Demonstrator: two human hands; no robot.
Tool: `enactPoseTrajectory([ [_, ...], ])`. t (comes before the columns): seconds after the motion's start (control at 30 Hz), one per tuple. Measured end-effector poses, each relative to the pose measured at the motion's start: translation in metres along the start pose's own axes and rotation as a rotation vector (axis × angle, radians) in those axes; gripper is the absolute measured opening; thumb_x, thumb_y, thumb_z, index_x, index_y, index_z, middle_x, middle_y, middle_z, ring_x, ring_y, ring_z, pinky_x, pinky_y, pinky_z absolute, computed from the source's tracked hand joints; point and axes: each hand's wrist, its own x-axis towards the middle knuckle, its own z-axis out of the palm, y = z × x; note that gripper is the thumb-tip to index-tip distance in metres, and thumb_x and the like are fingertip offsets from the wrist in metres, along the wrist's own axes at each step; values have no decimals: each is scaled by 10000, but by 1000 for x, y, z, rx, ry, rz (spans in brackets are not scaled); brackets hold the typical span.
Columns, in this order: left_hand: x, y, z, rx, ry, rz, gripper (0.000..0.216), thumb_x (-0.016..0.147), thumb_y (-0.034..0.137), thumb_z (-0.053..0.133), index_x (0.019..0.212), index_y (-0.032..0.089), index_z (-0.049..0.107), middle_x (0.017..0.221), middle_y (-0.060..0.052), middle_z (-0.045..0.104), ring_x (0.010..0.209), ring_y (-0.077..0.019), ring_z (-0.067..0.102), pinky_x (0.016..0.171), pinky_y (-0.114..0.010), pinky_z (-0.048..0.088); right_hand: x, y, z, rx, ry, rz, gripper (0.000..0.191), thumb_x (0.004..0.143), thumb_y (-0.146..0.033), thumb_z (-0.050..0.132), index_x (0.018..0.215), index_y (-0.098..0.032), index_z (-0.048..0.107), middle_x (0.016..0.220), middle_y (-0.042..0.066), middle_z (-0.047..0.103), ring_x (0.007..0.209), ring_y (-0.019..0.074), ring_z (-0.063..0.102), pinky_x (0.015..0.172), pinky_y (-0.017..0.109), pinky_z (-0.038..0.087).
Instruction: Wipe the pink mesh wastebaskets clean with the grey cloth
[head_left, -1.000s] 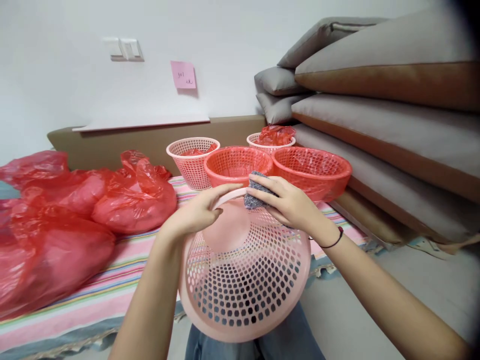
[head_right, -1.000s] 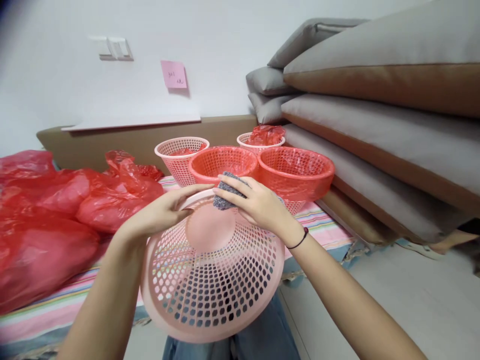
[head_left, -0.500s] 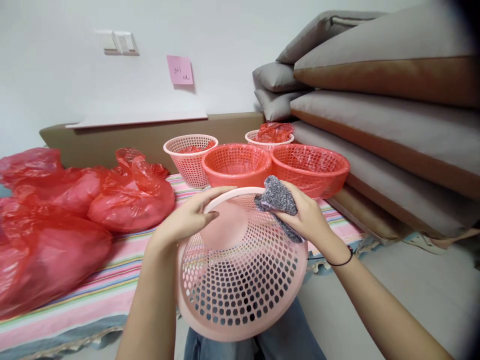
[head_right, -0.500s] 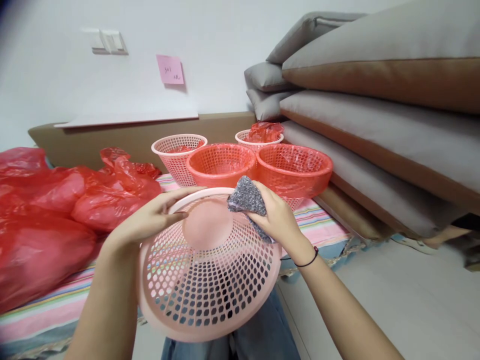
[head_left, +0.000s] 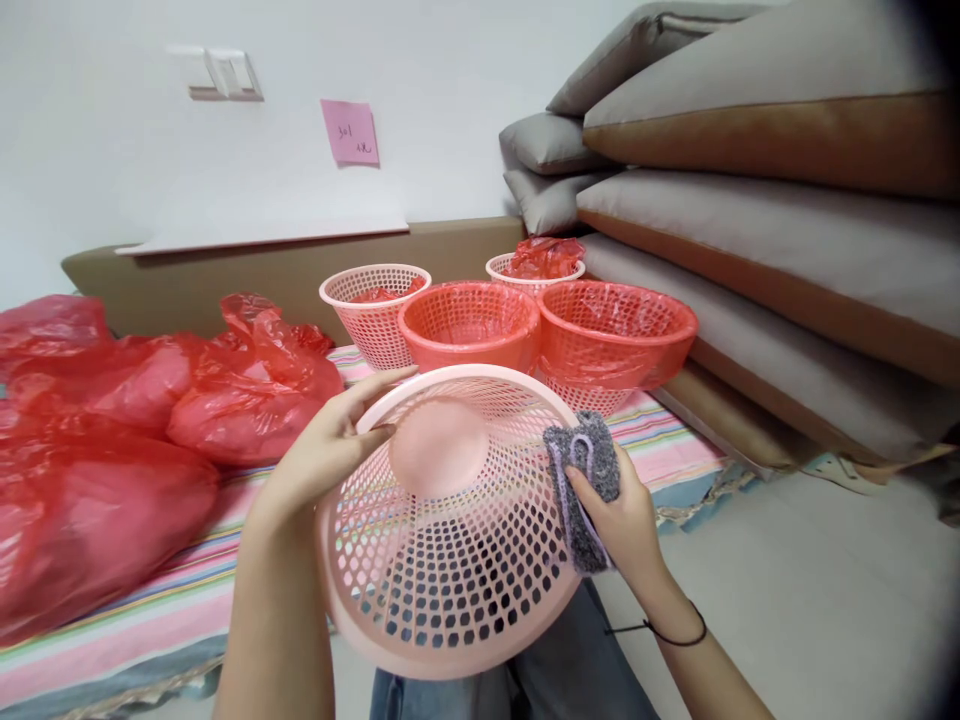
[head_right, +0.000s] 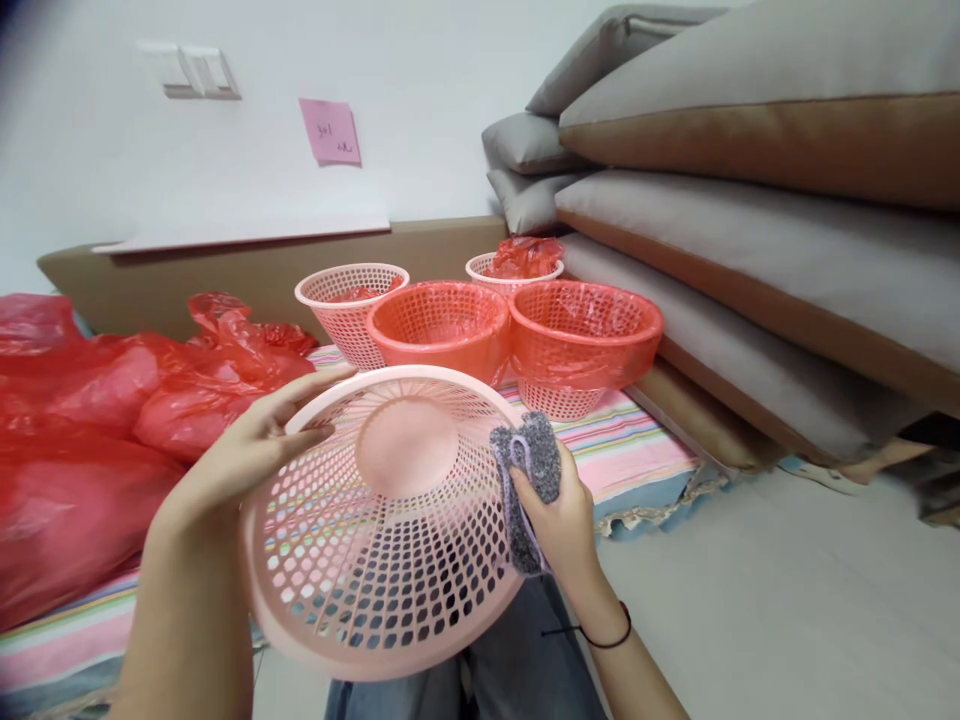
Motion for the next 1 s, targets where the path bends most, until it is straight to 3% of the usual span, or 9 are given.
enactPoseTrajectory([
  [0.13, 0, 6, -4, 46, -70, -41, 501, 727, 281, 703, 1227, 269, 734, 1257, -68, 730, 1216, -330, 653, 1090, -459, 499, 8, -1, -5, -40, -59, -96, 525, 888, -504, 661, 1303, -189, 597, 1177, 140, 750, 1042, 288, 730, 900, 450, 597],
  [0.3, 7, 7, -8, 106, -146, -3, 524, 735, 261, 682, 1257, 272, 719, 1268, -59, 729, 1219, -314, 657, 1126, -467, 462, 43, -19, -8, -140, -152, -346, 520, 923, -444, 637, 1376, -206, 545, 1299, 145, 693, 1181, 298, 672, 1005, 480, 547],
  [0.57, 32, 13, 2, 187, -330, 127, 509, 737, 196, 625, 1234, 231, 726, 1297, -64, 722, 1214, -279, 663, 1068, -426, 508, 91, -85, -2, -362, -422, -829, 569, 926, -362, 622, 1453, -205, 476, 1382, 147, 643, 1243, 325, 630, 1030, 509, 536],
  [0.73, 46, 19, 18, 115, -418, 127, 440, 754, 185, 586, 1157, 210, 760, 1106, -47, 788, 1029, -256, 725, 945, -410, 568, 90, -110, 5, -438, -481, -865, 520, 913, -300, 618, 1405, -174, 510, 1317, 144, 681, 1161, 317, 669, 964, 471, 564],
  [0.8, 41, 18, 20, 193, -364, 120, 439, 802, 222, 572, 1208, 198, 738, 1137, -66, 778, 1080, -279, 709, 981, -452, 548, 88, -110, 4, -405, -479, -821, 458, 911, -292, 626, 1348, -176, 554, 1288, 129, 701, 1136, 300, 687, 942, 430, 570],
  [0.87, 27, 15, 19, 340, -228, 124, 486, 842, 264, 579, 1313, 195, 676, 1288, -93, 721, 1203, -300, 655, 1067, -496, 488, 85, -106, 1, -383, -466, -778, 397, 909, -279, 621, 1290, -177, 589, 1246, 122, 722, 1097, 293, 706, 900, 401, 574],
  [1.0, -25, -8, 18, 469, 211, 131, 574, 903, 412, 604, 1439, 216, 544, 1472, -107, 590, 1356, -292, 545, 1159, -491, 403, 76, -91, -8, -374, -380, -656, 369, 905, -285, 607, 1253, -164, 606, 1183, 125, 743, 1030, 306, 728, 839, 404, 571],
])
